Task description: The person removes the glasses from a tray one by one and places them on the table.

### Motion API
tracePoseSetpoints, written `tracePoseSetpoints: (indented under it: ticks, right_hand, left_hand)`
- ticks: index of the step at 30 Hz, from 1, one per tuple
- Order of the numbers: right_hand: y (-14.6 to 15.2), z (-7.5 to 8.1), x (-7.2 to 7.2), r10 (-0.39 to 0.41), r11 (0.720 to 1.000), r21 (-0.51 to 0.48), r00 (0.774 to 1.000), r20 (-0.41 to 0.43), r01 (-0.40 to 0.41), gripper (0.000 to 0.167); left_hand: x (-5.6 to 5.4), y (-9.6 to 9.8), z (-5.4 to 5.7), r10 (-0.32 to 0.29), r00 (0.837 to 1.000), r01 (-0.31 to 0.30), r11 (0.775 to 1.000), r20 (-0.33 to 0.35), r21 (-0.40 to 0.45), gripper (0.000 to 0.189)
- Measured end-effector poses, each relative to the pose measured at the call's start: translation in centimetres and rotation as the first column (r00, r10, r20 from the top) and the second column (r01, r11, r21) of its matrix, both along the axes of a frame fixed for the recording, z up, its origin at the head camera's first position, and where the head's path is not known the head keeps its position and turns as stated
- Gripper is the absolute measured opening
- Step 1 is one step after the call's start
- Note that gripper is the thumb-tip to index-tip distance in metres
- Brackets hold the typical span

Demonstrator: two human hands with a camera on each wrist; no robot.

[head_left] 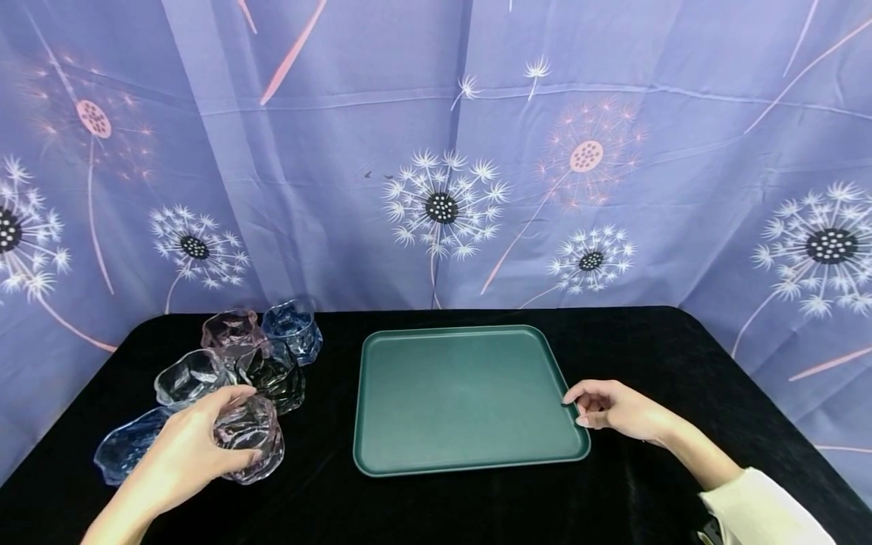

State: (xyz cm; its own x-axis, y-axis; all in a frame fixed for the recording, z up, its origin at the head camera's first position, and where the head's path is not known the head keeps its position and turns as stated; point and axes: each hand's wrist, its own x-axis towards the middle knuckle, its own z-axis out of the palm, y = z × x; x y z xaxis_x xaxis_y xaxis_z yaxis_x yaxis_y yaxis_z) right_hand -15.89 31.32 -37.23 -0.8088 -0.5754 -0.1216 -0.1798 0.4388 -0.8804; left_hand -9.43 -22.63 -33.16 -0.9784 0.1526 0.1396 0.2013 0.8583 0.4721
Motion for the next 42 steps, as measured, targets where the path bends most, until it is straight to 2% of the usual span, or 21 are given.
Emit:
tracePoseSetpoints:
  ticks: [20, 27, 42]
  right_hand:
    - [-0.1, -0.1, 0.0, -0.003, 1.000, 0.005, 1.000, 0.007, 0.003, 0.028]
    - [-0.1, 0.1, 0.0, 0.000, 1.000, -0.001, 1.000, 0.011, 0.000, 0.028]
    - [-0.1, 0.3, 0.1, 0.005, 1.000, -0.011, 1.000, 0.006, -0.005, 0.028]
  left_hand:
    - [-0.4, -0.9, 0.1, 0.030, 0.996, -0.028, 0.999, 0.085, -0.019, 0.083]
    - [-0.6, -1.6, 0.9, 0.040, 0.991, -0.039, 0.999, 0.128, -0.010, 0.085]
    - [-0.4, -1.8, 3.0, 0.015, 0.997, -0.011, 0.999, 0.080, -0.051, 0.088]
